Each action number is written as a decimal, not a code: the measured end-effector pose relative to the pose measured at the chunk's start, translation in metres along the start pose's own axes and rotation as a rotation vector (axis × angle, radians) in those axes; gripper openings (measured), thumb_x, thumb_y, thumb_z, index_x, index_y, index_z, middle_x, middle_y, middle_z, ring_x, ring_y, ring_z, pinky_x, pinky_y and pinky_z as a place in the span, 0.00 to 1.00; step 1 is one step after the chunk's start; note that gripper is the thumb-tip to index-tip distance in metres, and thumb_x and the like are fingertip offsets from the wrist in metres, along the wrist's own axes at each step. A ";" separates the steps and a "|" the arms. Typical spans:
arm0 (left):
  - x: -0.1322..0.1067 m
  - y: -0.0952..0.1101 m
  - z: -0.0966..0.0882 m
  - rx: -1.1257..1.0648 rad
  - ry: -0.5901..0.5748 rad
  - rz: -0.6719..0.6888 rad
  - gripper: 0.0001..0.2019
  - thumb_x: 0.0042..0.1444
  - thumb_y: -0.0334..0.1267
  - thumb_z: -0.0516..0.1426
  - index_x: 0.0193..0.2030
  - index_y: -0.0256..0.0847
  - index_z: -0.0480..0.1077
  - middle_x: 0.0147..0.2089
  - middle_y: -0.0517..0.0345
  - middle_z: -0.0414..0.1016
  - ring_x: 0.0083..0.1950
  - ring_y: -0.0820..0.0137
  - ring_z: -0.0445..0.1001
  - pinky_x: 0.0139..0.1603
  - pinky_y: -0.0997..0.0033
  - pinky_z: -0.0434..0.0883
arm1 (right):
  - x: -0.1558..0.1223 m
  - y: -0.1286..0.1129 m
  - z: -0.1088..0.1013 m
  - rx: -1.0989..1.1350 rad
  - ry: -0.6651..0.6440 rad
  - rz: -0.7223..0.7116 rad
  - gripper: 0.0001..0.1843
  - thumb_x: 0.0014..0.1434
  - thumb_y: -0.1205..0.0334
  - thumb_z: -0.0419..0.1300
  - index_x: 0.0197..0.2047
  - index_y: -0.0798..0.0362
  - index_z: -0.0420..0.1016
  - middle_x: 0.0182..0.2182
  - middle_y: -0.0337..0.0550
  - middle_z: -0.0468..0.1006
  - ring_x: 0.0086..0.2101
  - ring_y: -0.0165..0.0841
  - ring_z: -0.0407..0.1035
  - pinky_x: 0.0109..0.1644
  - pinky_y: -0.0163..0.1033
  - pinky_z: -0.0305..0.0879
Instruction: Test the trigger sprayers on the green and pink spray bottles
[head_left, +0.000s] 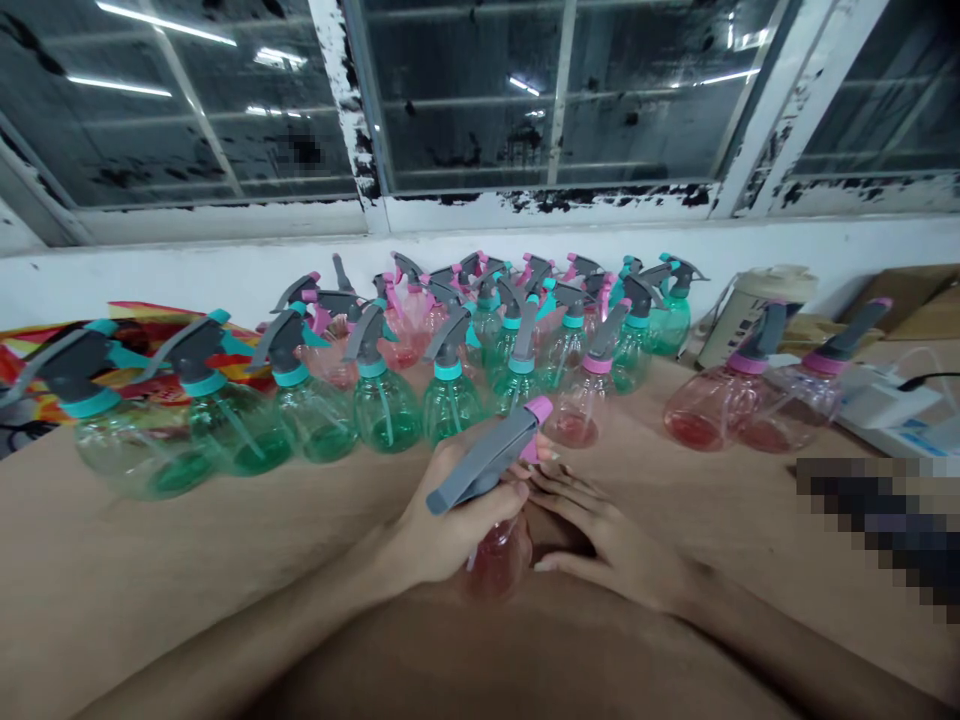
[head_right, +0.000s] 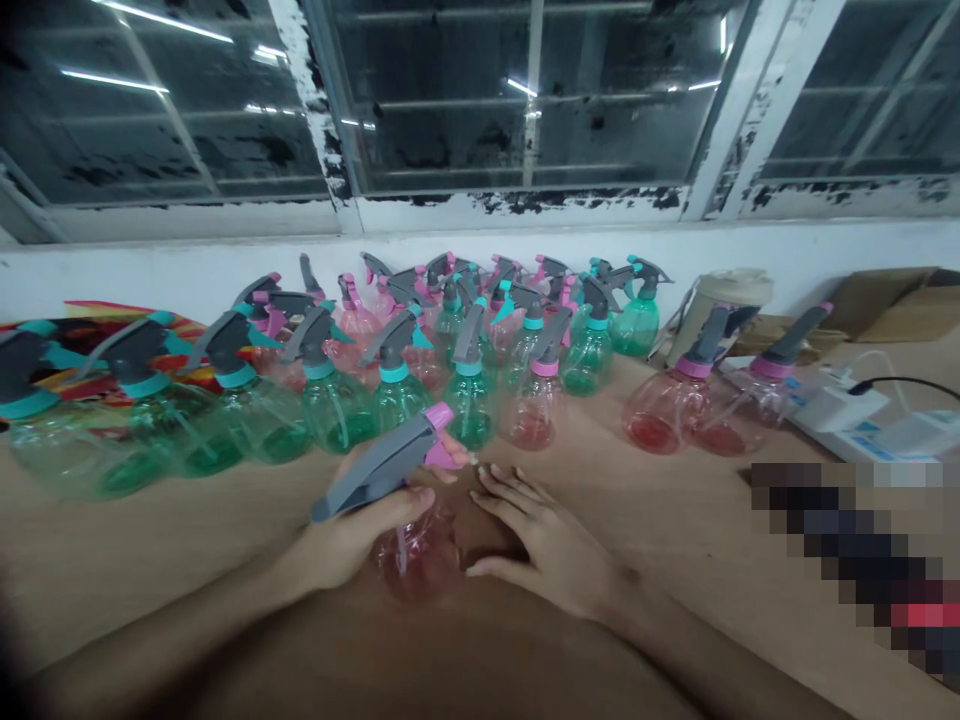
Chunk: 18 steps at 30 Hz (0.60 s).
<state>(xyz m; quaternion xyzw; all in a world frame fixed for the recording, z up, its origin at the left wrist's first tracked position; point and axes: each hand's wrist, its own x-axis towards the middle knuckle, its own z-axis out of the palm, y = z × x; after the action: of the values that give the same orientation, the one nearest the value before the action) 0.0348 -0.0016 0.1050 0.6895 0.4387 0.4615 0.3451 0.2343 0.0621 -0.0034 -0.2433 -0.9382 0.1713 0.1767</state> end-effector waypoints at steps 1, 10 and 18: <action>0.000 0.000 0.000 -0.002 0.000 -0.001 0.11 0.47 0.30 0.53 0.37 0.43 0.70 0.31 0.61 0.72 0.32 0.70 0.70 0.33 0.72 0.70 | 0.000 0.000 0.000 -0.002 0.002 -0.001 0.37 0.57 0.42 0.53 0.65 0.48 0.51 0.64 0.41 0.53 0.63 0.37 0.46 0.66 0.51 0.45; -0.001 0.002 -0.001 0.092 0.046 0.010 0.04 0.49 0.31 0.53 0.31 0.43 0.68 0.29 0.62 0.69 0.29 0.72 0.69 0.32 0.72 0.69 | 0.000 0.002 0.001 0.041 0.007 0.019 0.36 0.57 0.43 0.55 0.65 0.46 0.52 0.64 0.40 0.54 0.62 0.38 0.46 0.65 0.51 0.46; -0.002 -0.004 0.004 0.139 0.136 -0.009 0.06 0.48 0.32 0.53 0.32 0.43 0.69 0.30 0.61 0.75 0.32 0.69 0.74 0.36 0.69 0.71 | 0.002 0.000 -0.002 0.045 0.004 0.005 0.37 0.57 0.43 0.53 0.65 0.47 0.49 0.64 0.42 0.54 0.63 0.37 0.46 0.66 0.50 0.43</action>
<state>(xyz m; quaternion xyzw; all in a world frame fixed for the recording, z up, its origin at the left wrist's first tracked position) 0.0370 -0.0026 0.0998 0.6768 0.4951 0.4744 0.2679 0.2336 0.0639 -0.0008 -0.2421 -0.9331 0.1926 0.1834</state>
